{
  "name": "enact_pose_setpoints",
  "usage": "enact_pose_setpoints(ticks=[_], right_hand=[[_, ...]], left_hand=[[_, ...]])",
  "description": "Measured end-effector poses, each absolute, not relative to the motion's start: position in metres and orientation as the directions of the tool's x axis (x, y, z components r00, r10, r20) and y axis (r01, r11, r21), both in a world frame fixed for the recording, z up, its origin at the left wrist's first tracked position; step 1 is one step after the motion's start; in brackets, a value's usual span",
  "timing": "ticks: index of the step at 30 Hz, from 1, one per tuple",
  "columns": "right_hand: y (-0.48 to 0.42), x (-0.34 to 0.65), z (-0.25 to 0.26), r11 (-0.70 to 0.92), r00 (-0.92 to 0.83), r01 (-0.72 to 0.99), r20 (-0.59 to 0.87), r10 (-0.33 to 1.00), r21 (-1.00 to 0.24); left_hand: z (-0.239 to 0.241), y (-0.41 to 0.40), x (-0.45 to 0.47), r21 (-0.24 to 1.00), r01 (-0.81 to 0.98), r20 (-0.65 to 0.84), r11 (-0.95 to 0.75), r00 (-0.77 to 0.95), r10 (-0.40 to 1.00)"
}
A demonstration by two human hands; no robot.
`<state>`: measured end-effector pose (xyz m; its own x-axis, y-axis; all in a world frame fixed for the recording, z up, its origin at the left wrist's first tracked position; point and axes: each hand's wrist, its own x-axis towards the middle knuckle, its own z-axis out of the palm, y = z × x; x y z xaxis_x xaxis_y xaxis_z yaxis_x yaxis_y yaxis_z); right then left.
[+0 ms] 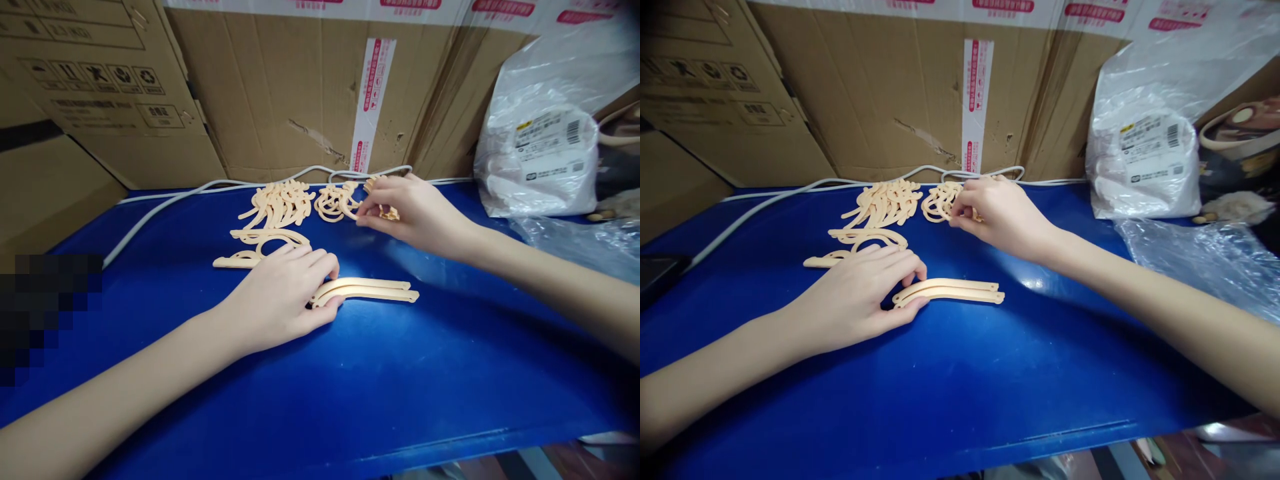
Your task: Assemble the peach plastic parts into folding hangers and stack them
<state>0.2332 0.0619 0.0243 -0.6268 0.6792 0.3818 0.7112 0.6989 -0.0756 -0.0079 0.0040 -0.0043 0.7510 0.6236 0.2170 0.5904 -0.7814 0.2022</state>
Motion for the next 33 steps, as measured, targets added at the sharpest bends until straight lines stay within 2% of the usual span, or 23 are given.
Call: enact_pose_setpoints(ticks=[6, 12, 20, 33], right_hand=[[0.018, 0.264, 0.008, 0.677, -0.604, 0.723, 0.347, 0.717, -0.140], [0.011, 0.276, -0.004, 0.671, -0.597, 0.709, 0.325, 0.734, -0.214], [0.011, 0.283, -0.012, 0.671, -0.618, 0.697, 0.263, 0.741, -0.253], [0.011, 0.283, -0.015, 0.659, -0.615, 0.699, 0.236, 0.752, -0.276]], left_hand=[[-0.005, 0.005, -0.006, 0.207, 0.579, 0.210, -0.789, 0.761, 0.614], [-0.008, 0.009, -0.003, 0.212, 0.574, 0.213, -0.791, 0.763, 0.611], [-0.008, 0.014, 0.000, 0.223, 0.578, 0.168, -0.785, 0.770, 0.615], [-0.011, 0.013, 0.000, 0.204, 0.557, 0.204, -0.805, 0.780, 0.591]])
